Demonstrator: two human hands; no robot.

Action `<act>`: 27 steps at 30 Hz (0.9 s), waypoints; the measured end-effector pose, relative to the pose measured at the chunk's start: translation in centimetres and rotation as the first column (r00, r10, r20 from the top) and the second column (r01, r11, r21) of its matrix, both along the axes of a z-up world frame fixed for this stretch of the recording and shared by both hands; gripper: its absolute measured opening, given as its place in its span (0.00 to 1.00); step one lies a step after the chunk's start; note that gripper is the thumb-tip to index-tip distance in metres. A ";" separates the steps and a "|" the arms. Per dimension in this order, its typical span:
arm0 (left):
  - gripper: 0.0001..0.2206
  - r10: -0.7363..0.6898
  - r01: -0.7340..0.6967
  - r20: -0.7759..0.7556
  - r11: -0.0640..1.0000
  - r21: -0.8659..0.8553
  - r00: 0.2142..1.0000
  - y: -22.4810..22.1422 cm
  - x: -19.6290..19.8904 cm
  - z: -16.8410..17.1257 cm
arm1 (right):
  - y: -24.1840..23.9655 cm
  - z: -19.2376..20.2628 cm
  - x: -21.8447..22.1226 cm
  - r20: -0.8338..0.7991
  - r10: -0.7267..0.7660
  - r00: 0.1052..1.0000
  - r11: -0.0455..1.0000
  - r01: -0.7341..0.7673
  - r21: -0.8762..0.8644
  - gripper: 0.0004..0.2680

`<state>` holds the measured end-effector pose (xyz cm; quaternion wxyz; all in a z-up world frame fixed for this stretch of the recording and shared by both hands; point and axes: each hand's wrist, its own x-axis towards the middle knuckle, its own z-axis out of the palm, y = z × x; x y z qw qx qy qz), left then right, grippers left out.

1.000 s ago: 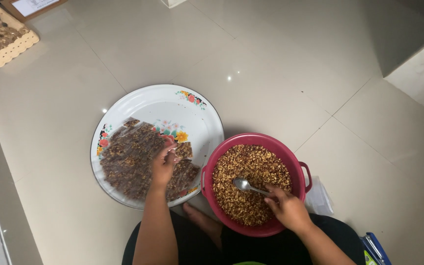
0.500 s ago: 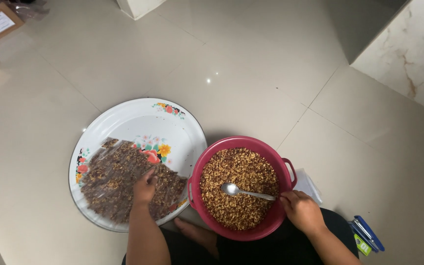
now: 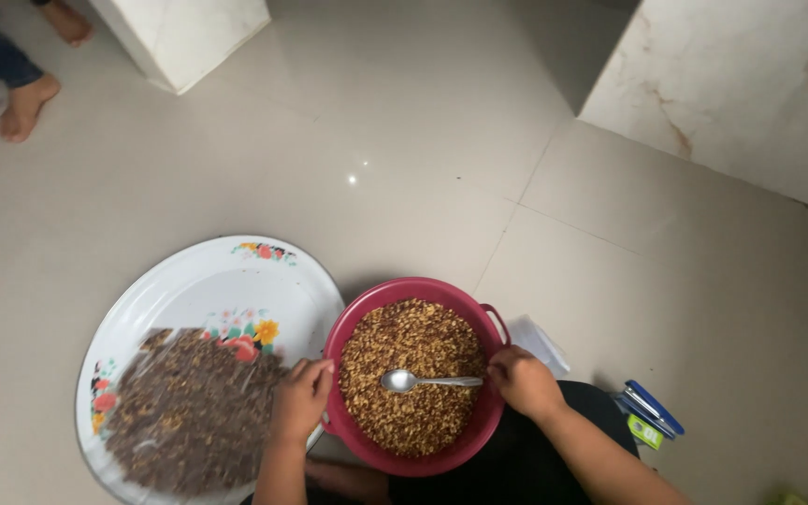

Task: Packaging small food items into plastic bags using a spoon while sitting on the floor.

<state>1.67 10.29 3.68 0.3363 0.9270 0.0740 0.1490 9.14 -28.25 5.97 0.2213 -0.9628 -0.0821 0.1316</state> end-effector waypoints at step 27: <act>0.06 -0.742 0.740 -0.005 0.668 0.085 0.670 -10.4 -0.7 -12.6 | -12.8 -15.2 11.4 -0.198 -0.315 0.928 0.895 0.221 -0.387 0.22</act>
